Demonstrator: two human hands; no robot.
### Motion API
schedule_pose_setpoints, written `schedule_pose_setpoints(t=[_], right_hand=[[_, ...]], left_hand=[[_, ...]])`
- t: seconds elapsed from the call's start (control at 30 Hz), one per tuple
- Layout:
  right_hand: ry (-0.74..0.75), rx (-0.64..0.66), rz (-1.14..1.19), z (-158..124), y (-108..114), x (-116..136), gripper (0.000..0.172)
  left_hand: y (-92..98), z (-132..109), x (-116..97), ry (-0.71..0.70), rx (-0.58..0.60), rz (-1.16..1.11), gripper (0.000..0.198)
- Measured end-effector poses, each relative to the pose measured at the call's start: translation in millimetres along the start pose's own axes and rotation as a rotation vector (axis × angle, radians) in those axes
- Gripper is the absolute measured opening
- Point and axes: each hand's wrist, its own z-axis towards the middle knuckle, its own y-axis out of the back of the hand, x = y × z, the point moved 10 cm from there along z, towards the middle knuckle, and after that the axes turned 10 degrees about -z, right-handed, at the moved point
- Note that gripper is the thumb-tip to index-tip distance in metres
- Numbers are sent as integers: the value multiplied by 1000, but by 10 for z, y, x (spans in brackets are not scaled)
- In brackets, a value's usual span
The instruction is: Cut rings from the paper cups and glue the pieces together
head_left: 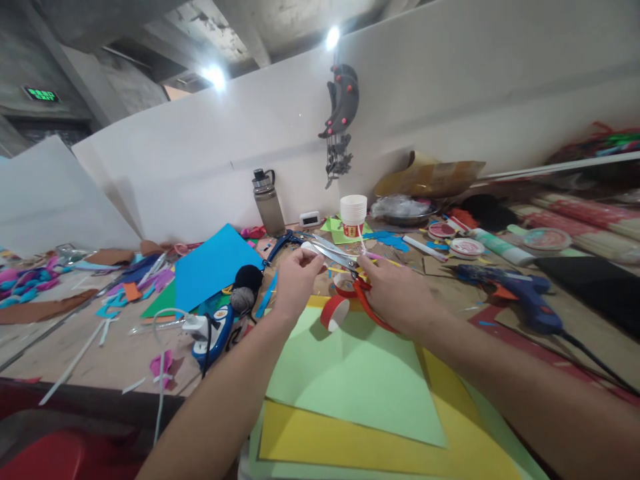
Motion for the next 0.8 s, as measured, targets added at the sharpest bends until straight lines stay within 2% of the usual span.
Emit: schedule_pose_setpoints(t=[0.17, 0.23, 0.33, 0.4, 0.57, 0.8], right_hand=[[10, 4, 23, -5, 33, 23, 32], [0, 8, 22, -5, 38, 23, 32], [5, 7, 6, -7, 36, 36, 31], [10, 11, 0, -5, 13, 40, 30], [-13, 3, 5, 16, -52, 13, 31], [-32, -29, 9, 31, -75, -4, 33]], left_hand=[[57, 40, -75, -65, -23, 102, 17], [49, 43, -42, -27, -30, -9, 18], [3, 28, 71, 96, -51, -307, 21], [-13, 17, 109, 140, -71, -391, 25], [-5, 17, 55, 97, -74, -357, 32], [-92, -25, 92, 99, -4, -297, 30]])
